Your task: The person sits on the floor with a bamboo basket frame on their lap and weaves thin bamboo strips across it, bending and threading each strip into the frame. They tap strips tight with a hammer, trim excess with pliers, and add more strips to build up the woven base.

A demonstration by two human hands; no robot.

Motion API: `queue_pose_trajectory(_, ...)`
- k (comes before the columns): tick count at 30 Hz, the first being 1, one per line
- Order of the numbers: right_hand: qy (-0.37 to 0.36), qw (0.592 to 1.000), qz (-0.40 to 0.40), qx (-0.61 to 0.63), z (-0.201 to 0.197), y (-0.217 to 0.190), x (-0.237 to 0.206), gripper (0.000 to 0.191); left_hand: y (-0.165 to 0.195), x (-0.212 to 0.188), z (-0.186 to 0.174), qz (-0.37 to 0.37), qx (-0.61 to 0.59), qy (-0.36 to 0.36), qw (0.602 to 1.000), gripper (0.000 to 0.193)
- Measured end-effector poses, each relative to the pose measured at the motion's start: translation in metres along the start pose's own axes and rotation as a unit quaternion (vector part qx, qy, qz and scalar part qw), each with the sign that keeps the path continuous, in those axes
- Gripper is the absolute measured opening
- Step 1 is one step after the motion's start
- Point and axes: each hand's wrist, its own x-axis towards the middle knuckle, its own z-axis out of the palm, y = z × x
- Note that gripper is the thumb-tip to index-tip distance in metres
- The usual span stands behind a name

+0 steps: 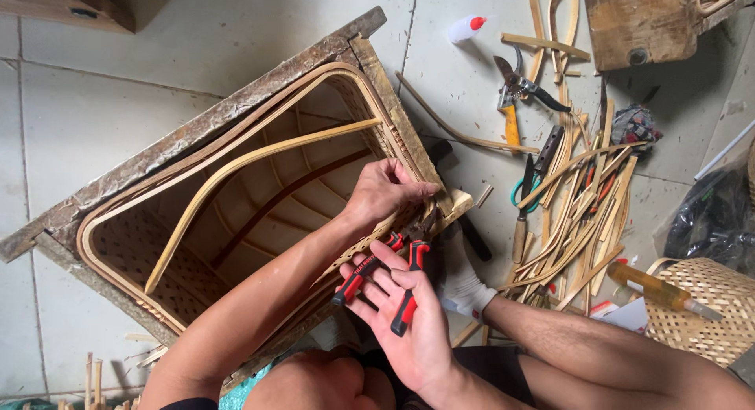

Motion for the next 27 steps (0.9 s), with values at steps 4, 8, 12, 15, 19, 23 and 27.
queue_pose_trajectory(4, 0.026, 1.000, -0.014, 0.006, 0.004, 0.009, 0.006, 0.066, -0.002, 0.002, 0.002, -0.006, 0.036, 0.011, 0.999, 0.037)
queue_pose_trajectory(8, 0.049, 0.997, -0.051, 0.020, 0.001, 0.017, 0.010, 0.056, -0.007, 0.002, 0.004, -0.014, 0.048, 0.030, 0.998, 0.038)
queue_pose_trajectory(12, 0.048, 0.996, -0.064, 0.028, -0.010, 0.020, 0.009, 0.043, -0.014, 0.001, 0.009, 0.003, -0.015, 0.033, 0.999, 0.034)
queue_pose_trajectory(15, 0.033, 0.997, -0.065, 0.034, -0.015, 0.018, 0.008, 0.038, -0.016, 0.002, 0.015, 0.015, -0.028, 0.039, 0.999, 0.032)
queue_pose_trajectory(19, 0.026, 0.997, -0.056, 0.040, -0.009, 0.012, 0.001, 0.041, -0.009, -0.001, 0.011, 0.014, -0.041, 0.027, 0.999, 0.033)
queue_pose_trajectory(23, 0.003, 1.000, -0.011, 0.010, 0.005, 0.007, -0.016, 0.055, 0.004, -0.007, -0.007, -0.018, -0.047, -0.074, 0.996, 0.027)
queue_pose_trajectory(27, -0.030, 0.997, -0.021, 0.063, 0.013, 0.007, -0.017, 0.061, 0.009, -0.006, -0.007, -0.036, -0.051, -0.054, 0.997, 0.029)
